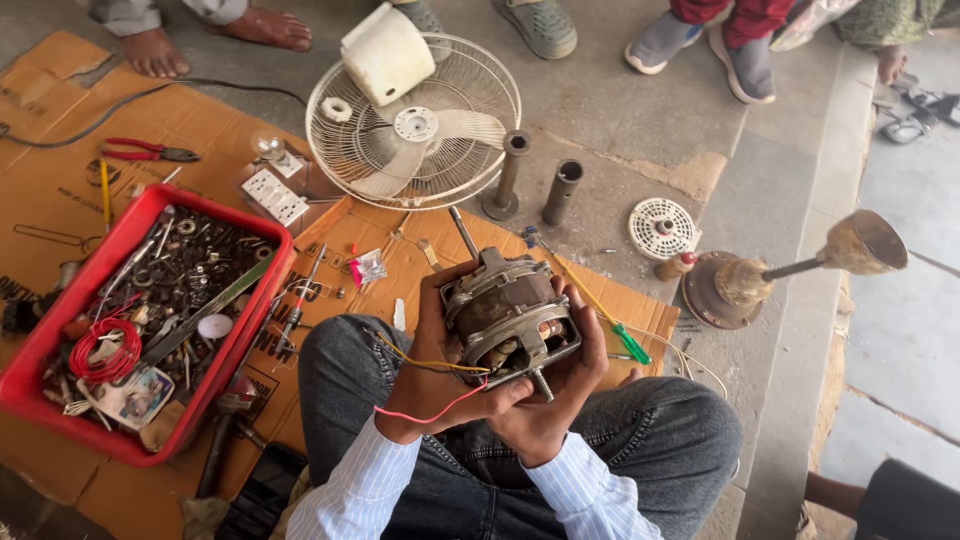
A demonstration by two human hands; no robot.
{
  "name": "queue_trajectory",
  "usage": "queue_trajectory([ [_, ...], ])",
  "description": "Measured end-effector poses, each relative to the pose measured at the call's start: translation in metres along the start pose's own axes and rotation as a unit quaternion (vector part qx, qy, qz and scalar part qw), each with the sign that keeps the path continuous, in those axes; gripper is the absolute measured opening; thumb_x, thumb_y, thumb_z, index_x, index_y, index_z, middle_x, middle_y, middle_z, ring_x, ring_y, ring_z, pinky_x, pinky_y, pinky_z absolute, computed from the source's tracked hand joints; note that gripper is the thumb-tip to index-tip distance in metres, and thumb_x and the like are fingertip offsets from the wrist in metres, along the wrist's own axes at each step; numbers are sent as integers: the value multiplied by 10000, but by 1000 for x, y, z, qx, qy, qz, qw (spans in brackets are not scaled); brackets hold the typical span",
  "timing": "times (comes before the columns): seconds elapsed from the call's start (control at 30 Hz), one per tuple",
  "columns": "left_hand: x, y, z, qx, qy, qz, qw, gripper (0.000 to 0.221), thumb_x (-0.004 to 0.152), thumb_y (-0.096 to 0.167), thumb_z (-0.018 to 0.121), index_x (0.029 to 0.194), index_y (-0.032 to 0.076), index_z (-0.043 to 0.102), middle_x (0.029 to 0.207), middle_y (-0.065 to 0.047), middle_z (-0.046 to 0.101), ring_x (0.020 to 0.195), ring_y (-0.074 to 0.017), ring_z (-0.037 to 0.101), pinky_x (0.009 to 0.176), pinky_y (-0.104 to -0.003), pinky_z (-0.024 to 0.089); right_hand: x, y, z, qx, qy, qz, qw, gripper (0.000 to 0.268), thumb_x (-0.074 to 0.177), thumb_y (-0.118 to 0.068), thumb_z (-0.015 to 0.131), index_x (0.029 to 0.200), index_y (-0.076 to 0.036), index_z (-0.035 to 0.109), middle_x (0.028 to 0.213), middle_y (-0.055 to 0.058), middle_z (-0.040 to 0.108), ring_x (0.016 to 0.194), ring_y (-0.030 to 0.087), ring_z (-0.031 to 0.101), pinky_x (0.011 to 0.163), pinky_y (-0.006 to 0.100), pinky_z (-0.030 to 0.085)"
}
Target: The person sits on the floor and works on a disassembled electric fan motor. They use pliers to adjust internal components and wires, then apply lubricant from a small bottle to the motor shaft and bearings. The person repeatedly rotates the shaft by hand to test movement and distribute the lubricant.
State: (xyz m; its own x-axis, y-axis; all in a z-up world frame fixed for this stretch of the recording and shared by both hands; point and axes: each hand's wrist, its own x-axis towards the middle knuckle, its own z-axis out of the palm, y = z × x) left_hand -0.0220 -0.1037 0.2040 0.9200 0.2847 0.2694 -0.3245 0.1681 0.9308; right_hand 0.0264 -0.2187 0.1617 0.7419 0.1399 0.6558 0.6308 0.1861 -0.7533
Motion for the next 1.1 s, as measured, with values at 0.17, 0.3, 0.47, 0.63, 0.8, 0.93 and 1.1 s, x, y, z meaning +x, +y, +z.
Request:
queue_trajectory([
  [0.17,-2,-6,1,12,-1,4,1000,1122,731,207,912,1545,18,163,1483,-212,472,1389,-300,581,1115,-421,606,-5,3,1,-12,12,0,1000,804,968,-241,622,1596,-7,178,1637,228,338,1541,351,404,1286,472,397],
  [0.3,-1,-1,-1,8,4,-10,1000,1125,718,221,917,1538,21,174,1474,-212,478,1382,-304,575,1110,-429,596,0,-5,7,-25,5,-4,1000,838,946,-207,655,1585,0,154,1632,241,315,1566,364,384,1306,491,382],
  [0.47,1,11,-12,8,33,-9,999,1108,668,195,910,1534,50,235,1475,-199,478,1378,-312,555,1115,-451,562,11,-11,0,19,-99,-12,995,913,962,-183,650,1646,-90,52,1694,243,238,1623,366,310,1298,469,326],
  [0.63,-6,-4,-38,-17,43,27,999,1053,730,211,887,1570,93,263,1514,-157,500,1413,-279,561,1169,-439,556,45,17,-67,120,-256,42,958,1199,851,-391,899,1661,-210,33,1694,200,209,1598,338,289,1314,509,344],
  [0.8,-3,-14,-69,5,90,58,994,944,807,239,850,1573,81,321,1434,-130,564,1307,-248,641,1097,-396,605,86,118,-98,-215,-271,230,910,387,958,-102,700,1329,-65,597,1195,115,712,1141,248,713,966,410,608],
  [0.93,-8,-20,-83,48,132,50,989,901,841,286,850,1544,59,333,1389,-111,607,1221,-216,666,1067,-370,602,41,227,-82,-406,-554,184,704,274,894,-65,660,1147,-109,755,1083,130,743,985,358,711,895,461,557],
  [1.1,-20,-26,-99,50,150,53,986,785,890,253,835,1500,23,397,1351,-106,633,1250,-206,653,1097,-336,557,-30,302,-74,-428,-547,57,717,439,778,-68,734,1214,-71,679,1219,147,652,1109,357,635,918,455,555],
])
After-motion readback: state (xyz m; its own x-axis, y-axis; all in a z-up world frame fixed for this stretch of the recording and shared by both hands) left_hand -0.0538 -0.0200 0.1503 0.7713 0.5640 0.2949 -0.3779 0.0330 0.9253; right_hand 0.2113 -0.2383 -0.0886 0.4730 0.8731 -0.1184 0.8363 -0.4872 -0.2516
